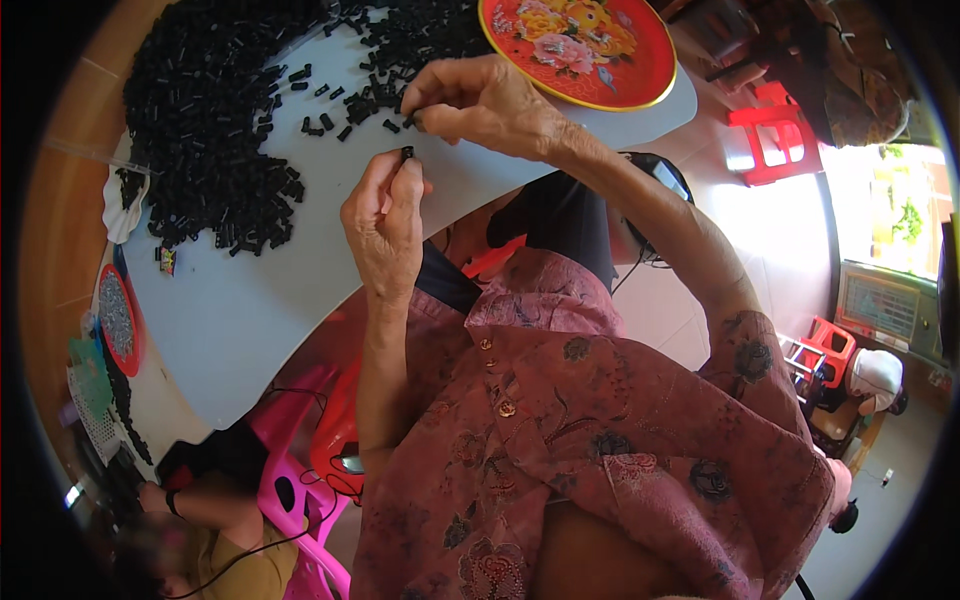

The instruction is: The person sorts small black industrial components by hand, transferring them from a basket into a red tray on a white table.

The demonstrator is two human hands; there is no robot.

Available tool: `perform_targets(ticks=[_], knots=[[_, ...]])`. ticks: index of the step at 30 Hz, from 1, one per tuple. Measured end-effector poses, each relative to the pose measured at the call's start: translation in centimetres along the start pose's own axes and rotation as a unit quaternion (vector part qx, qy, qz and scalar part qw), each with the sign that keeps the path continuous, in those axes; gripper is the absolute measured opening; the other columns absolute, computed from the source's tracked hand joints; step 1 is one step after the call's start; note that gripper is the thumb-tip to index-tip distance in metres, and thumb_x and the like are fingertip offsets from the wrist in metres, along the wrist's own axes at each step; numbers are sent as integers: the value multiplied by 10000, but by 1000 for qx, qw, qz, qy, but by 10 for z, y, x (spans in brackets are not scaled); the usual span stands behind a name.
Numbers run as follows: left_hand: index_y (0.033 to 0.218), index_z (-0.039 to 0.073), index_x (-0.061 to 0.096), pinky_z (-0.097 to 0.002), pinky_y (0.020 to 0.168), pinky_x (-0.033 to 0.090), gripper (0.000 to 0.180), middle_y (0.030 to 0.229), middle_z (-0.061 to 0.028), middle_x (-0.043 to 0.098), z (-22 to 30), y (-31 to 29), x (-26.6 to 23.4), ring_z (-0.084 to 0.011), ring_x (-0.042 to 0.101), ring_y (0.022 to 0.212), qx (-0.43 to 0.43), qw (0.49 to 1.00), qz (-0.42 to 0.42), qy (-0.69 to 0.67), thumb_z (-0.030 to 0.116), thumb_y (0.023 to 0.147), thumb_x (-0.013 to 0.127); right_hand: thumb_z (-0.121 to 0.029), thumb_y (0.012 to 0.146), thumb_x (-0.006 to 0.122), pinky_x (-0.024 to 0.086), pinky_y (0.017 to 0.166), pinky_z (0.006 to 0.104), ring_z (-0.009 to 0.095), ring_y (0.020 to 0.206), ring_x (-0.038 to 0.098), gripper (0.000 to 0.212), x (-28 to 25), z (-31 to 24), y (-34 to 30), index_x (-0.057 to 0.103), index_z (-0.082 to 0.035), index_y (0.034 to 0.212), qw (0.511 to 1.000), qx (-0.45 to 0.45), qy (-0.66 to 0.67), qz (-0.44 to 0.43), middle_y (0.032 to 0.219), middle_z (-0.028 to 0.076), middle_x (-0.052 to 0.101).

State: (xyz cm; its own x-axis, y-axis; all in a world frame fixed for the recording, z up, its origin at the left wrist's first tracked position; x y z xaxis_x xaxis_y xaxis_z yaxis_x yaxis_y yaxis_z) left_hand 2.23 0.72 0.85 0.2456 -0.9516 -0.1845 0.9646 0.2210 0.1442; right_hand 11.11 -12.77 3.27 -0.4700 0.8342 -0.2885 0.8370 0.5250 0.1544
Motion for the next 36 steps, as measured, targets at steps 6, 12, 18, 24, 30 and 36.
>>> perform_targets(ticks=[6,12,18,24,30,36], knots=[[937,-9,623,-239,641,417,237,703,-26,587,3,-1,14,-95,531,675,22,999,-36,29,213,902,548,-142,873,617,452,609,218,62,640,522,165,-4,7,-18,653,0,947,982,62,172,-42,725,13,598],[947,-5,618,-240,632,423,220,703,-34,581,1,-1,19,-95,529,674,46,996,-43,67,199,902,550,-179,884,624,452,586,211,54,621,513,177,-11,11,-22,658,-20,956,994,35,97,-41,726,6,598],[942,-2,616,-244,593,409,213,684,-28,572,1,-1,19,-95,511,639,79,993,-40,80,196,910,544,-170,869,637,442,555,201,49,587,503,163,-12,9,-20,663,-22,930,998,13,38,-55,703,-6,590],[929,9,614,-257,561,391,217,662,-23,556,0,0,21,-104,488,608,123,985,-32,113,213,928,540,-178,863,644,421,523,190,39,565,497,152,-13,9,-18,669,-32,899,998,7,14,-64,674,-21,581],[924,13,614,-263,556,387,229,659,-26,548,-2,-1,21,-114,486,607,134,983,-32,119,228,933,538,-179,861,649,418,513,199,35,560,506,135,-13,3,-19,676,-53,902,997,-52,-36,-42,658,-23,585],[913,-9,576,-320,556,428,176,741,-109,562,2,0,20,-219,539,603,119,983,-65,124,164,921,543,-155,848,658,458,561,231,68,596,551,128,-11,-4,-25,678,-34,884,989,-115,-95,-6,698,-3,638]])
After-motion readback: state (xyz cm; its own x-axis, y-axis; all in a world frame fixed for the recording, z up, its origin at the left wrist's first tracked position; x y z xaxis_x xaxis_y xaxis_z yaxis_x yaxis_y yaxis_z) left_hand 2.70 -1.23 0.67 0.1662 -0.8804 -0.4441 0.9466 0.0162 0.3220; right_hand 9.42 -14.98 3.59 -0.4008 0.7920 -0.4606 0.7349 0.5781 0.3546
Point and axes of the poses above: each hand's wrist, its own y-axis towards the middle knuckle, its own x-axis out of the palm, z = x × y, the point moved 4 cm from there along y, towards the middle knuckle
